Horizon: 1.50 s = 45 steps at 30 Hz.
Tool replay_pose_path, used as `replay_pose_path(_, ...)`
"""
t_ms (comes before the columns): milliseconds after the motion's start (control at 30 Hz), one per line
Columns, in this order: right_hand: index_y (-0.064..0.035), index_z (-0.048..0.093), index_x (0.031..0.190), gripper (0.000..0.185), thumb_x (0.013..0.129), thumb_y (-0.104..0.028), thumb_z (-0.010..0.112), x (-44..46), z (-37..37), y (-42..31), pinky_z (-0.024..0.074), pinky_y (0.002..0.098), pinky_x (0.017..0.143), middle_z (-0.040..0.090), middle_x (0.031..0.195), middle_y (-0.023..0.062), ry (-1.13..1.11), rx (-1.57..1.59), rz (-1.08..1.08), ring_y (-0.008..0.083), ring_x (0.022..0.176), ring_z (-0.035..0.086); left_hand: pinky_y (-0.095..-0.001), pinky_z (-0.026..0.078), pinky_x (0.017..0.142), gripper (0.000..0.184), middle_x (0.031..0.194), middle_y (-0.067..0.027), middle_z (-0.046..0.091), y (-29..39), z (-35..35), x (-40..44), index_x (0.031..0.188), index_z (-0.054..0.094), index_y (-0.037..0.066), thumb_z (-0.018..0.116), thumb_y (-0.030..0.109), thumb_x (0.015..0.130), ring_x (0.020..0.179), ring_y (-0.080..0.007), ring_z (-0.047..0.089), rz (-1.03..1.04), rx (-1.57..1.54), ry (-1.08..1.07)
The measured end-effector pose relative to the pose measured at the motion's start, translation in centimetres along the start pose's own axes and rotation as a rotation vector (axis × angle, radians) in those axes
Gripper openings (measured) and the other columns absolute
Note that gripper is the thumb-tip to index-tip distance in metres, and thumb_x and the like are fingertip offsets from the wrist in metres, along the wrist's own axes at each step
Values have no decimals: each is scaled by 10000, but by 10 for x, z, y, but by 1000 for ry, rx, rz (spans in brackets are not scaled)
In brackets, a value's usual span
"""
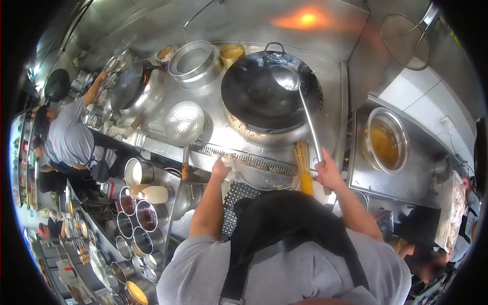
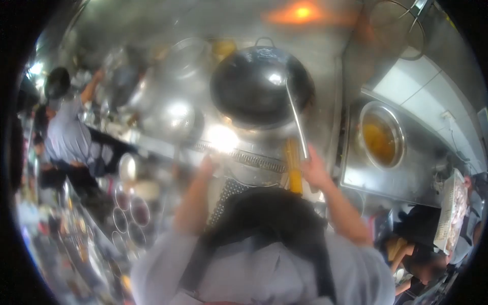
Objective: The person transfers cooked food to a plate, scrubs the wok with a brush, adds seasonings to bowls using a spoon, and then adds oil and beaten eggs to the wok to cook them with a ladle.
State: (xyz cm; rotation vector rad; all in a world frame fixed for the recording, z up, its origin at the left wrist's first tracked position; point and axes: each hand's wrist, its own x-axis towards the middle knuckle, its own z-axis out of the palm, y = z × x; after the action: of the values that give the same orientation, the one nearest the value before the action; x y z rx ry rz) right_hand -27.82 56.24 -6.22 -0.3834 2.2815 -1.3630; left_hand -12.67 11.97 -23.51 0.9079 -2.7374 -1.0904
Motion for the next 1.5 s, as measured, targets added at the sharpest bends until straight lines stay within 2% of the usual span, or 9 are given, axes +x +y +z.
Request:
replay_pose_path(233,-143,317,1512,647,921,-30,557,6,-87,-113,388,267,418,520,756,21,-302,864,96,111,471,455,-412,521,904,861,1161,-210,651,-17,0,1,1411,435,61,813,186,648,1034,-334,658,-111,-150,-60)
replay_pose_path(333,-142,302,1512,664,909,-13,548,37,-50,-67,388,271,400,523,732,31,29,97,-30,113,447,454,-413,500,940,860,1186,-220,637,7,-8,-18,1409,435,60,815,217,654,1083,-341,632,-114,-169,45)
replay_pose_path(633,-211,279,1497,592,966,-99,517,51,12,-34,371,242,413,430,673,-41,-310,697,225,72,488,399,-420,468,995,684,1246,-206,625,-20,-95,-174,1332,530,75,748,343,741,1134,-354,605,-367,42,-30)
replay_pose_path(833,-215,399,1362,419,975,-92,499,44,125,-71,335,241,360,430,644,-26,-981,688,270,98,455,424,-420,495,955,591,1183,-215,652,-116,-61,-416,1256,597,68,734,349,755,1105,-355,627,-882,113,82)
replay_pose_path(967,-131,183,1525,702,936,-115,566,-29,264,-109,386,272,332,467,687,48,-1607,536,164,106,379,416,-425,500,926,591,1143,-210,662,-126,-58,-569,1225,605,38,759,340,741,1081,-350,635,-1159,-96,166)
replay_pose_path(1100,-82,167,1519,738,924,-117,603,-97,262,-293,414,283,361,472,708,68,-2080,437,230,119,398,460,-376,525,824,516,1041,-158,684,2,-71,-604,1200,596,5,757,254,777,934,-271,659,-1189,-444,738)
replay_pose_path(1367,-102,258,1488,667,906,-82,584,-328,501,-308,405,267,365,498,741,63,-2300,107,117,113,428,462,-295,499,654,283,810,-53,651,-85,-95,-768,1156,594,-7,630,111,900,713,-135,596,-1113,-836,1457)
replay_pose_path(1433,-121,327,1460,625,892,-59,581,-363,555,-324,396,256,382,496,748,38,-2311,-73,116,95,450,446,-277,464,564,216,742,-27,635,-152,-28,-818,1075,610,9,635,149,912,608,-110,563,-964,-349,1577)
replay_pose_path(1500,-123,348,1447,605,892,-61,581,-394,596,-351,398,254,398,491,730,29,-2242,-264,31,88,460,435,-257,415,493,182,705,-23,607,-110,-50,-836,1019,612,31,642,179,917,545,-96,523,-1023,-875,1697)
